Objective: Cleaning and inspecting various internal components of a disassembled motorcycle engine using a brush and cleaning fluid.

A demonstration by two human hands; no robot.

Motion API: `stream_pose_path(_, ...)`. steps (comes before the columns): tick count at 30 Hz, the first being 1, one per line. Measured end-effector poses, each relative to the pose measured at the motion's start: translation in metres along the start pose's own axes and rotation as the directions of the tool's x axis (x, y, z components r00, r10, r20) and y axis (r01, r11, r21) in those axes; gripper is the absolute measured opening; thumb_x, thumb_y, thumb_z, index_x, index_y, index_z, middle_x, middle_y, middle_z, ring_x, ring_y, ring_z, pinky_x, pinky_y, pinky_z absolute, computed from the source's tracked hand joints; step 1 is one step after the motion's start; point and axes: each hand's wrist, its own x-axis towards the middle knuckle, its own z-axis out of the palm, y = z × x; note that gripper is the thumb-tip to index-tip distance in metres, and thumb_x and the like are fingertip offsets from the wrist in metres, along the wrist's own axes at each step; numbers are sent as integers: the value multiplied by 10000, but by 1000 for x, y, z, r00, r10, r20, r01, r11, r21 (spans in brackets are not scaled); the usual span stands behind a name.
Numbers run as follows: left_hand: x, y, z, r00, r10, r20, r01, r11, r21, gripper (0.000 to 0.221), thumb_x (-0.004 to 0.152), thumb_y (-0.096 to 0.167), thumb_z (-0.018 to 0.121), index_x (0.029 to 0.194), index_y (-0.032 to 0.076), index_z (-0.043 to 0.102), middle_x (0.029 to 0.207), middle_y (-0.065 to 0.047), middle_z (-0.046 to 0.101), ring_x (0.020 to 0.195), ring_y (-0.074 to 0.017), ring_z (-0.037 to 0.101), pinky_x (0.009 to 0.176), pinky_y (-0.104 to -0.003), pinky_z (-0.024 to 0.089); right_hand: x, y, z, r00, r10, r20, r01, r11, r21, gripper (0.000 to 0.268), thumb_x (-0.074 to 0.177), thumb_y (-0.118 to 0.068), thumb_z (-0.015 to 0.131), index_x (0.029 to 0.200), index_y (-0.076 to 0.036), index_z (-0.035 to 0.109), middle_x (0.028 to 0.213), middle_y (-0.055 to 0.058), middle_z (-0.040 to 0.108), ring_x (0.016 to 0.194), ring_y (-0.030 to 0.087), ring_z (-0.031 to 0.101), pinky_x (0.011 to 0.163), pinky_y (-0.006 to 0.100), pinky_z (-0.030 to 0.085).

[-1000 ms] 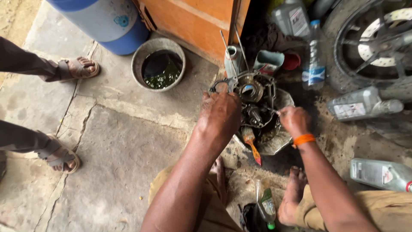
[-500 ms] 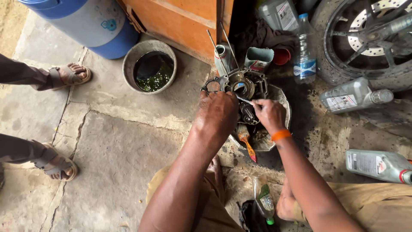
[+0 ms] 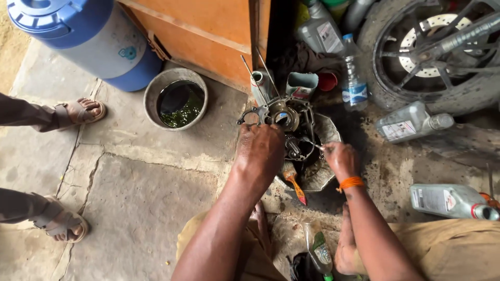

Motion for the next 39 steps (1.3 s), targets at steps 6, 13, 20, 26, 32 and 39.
stream_pose_path(6,3,-3,6,1000,10,20,-8,997,-75,283,1046,121,502,1261,-57,549,1094,-224,689,1082,-310,685,1107,-493,445,22,-52,-2,813,-378,-443,470,875,116,115,1001,-114,623,1003,-59,724,700,43,680,504,70,549,484,257,484)
stream_pose_path(13,-16,1,-26,996,-31,81,38,996,-86,294,987,236,619,1158,-3,627,968,-168,732,1029,-306,701,1140,-553,379,4,-80,22,962,-244,-125,262,951,161,219,984,-7,522,812,-57,647,532,55,542,407,186,517,333,332,382)
stream_pose_path(20,-12,-1,-9,990,24,-140,-30,999,-38,260,917,199,652,1096,11,667,946,-161,739,981,-326,712,1008,-539,461,-4,-77,-30,854,-409,-322,465,877,120,121,911,-36,582,885,-52,699,655,127,644,499,204,590,452,348,479)
stream_pose_path(26,-15,5,-24,997,7,-78,-6,1000,15,277,946,223,639,1116,4,652,958,-158,732,991,-313,707,997,-529,465,92,-68,-47,946,-282,-157,293,954,54,192,920,-35,589,906,-83,775,814,145,748,639,261,701,590,443,592)
stream_pose_path(32,-13,3,-24,1000,-8,-2,8,999,-42,267,964,234,633,1111,13,646,978,-151,728,1012,-299,697,1061,-532,438,115,-82,-63,927,-376,-4,361,893,-270,196,897,-60,588,749,-70,716,747,186,723,640,319,686,557,456,560)
stream_pose_path(39,-12,10,-28,1000,5,21,-7,996,92,197,990,121,577,1108,-22,642,977,-182,729,966,-292,720,1063,-513,474,140,-87,-49,905,-367,216,420,851,-315,203,867,-93,584,726,-45,723,810,222,733,712,354,736,638,463,594)
